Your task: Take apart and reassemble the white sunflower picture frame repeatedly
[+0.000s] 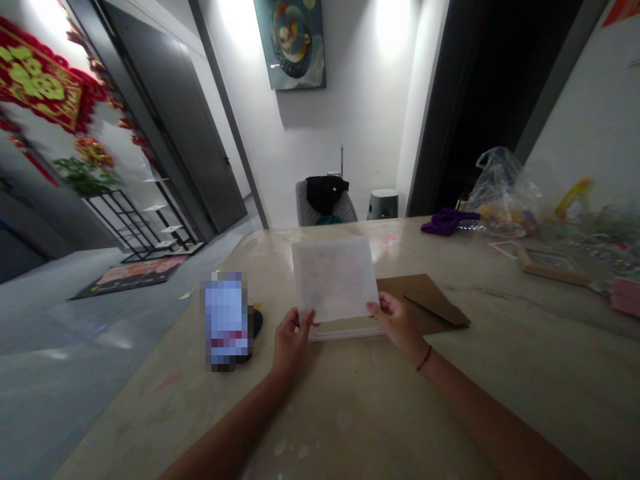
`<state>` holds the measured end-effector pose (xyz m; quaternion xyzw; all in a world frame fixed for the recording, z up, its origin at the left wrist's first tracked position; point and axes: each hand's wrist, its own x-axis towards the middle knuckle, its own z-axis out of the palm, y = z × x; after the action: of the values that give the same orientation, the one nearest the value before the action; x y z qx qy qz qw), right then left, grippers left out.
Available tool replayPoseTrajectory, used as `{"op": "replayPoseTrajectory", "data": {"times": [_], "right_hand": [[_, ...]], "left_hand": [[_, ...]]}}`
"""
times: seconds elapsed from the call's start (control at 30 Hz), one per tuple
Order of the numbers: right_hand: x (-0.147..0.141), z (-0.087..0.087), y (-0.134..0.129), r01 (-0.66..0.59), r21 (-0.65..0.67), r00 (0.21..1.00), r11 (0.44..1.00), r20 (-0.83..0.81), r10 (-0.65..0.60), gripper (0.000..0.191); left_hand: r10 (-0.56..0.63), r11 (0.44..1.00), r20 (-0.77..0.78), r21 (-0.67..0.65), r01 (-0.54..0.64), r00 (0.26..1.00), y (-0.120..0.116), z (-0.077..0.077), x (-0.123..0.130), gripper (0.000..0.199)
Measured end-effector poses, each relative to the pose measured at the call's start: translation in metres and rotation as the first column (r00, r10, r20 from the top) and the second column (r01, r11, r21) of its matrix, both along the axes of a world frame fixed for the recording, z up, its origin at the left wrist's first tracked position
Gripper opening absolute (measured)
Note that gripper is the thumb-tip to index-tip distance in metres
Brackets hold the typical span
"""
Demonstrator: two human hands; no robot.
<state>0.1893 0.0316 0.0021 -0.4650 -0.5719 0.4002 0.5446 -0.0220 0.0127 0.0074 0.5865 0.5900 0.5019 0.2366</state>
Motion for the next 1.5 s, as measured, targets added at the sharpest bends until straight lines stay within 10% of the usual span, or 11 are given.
{"op": "replayPoseTrajectory", "data": {"times": [0.2, 0.37, 0.57, 0.67, 0.8, 0.87, 0.97, 1.13, 1.33, 1.5], "right_hand": [[-0.004, -0.004, -0.007, 0.254, 0.428, 0.828, 0.867, 0.367, -0.424, 0.054], [-0.014, -0.001, -0.021, -0.148, 0.787, 0.448, 0.598, 0.593, -0.669, 0.038], [-0.016, 0.0, -0.017, -0.275, 0.844, 0.438, 0.46, 0.536, -0.722, 0.023], [-0.007, 0.003, -0.013, -0.209, 0.842, 0.56, 0.498, 0.521, -0.645, 0.023], [-0.004, 0.009, -0.013, 0.055, 0.714, 0.853, 0.697, 0.33, -0.405, 0.021], [-0.01, 0.015, -0.015, 0.233, 0.494, 0.952, 0.838, 0.059, -0.3, 0.015], [-0.022, 0.024, -0.017, 0.252, 0.057, 0.889, 0.966, -0.409, -0.208, 0.015], [-0.036, 0.02, -0.019, -0.078, -0.141, 0.701, 0.987, -0.711, -0.047, 0.026], [-0.04, 0.007, -0.017, -0.205, -0.142, 0.772, 0.968, -0.632, 0.071, 0.033], [-0.024, 0.014, -0.01, -0.212, -0.055, 0.8, 0.976, -0.583, 0.141, 0.037]], "left_hand": [[0.011, 1.0, -0.019, 0.029, -0.01, 1.0, -0.001, -0.004, 0.001, 0.032], [-0.044, 0.999, 0.036, 0.016, 0.043, 0.998, -0.009, -0.004, 0.009, 0.029], [-0.078, 0.997, 0.03, 0.002, 0.078, 0.997, -0.017, -0.001, 0.018, 0.028], [-0.168, 0.986, 0.021, 0.017, 0.167, 0.986, -0.02, 0.001, 0.017, 0.03], [-0.27, 0.963, 0.05, 0.015, 0.269, 0.962, -0.021, 0.003, 0.017, 0.03], [-0.258, 0.965, 0.102, -0.019, 0.261, 0.961, -0.02, 0.004, 0.018, 0.031], [-0.247, 0.957, 0.204, -0.104, 0.272, 0.947, -0.017, 0.005, 0.021, 0.035], [-0.22, 0.95, 0.255, -0.164, 0.266, 0.942, -0.014, 0.008, 0.023, 0.034], [-0.06, 0.997, 0.239, -0.029, 0.069, 0.969, -0.008, 0.007, 0.014, 0.033], [-0.128, 0.991, 0.288, 0.004, 0.133, 0.949, -0.002, 0.0, 0.01, 0.033]]}}
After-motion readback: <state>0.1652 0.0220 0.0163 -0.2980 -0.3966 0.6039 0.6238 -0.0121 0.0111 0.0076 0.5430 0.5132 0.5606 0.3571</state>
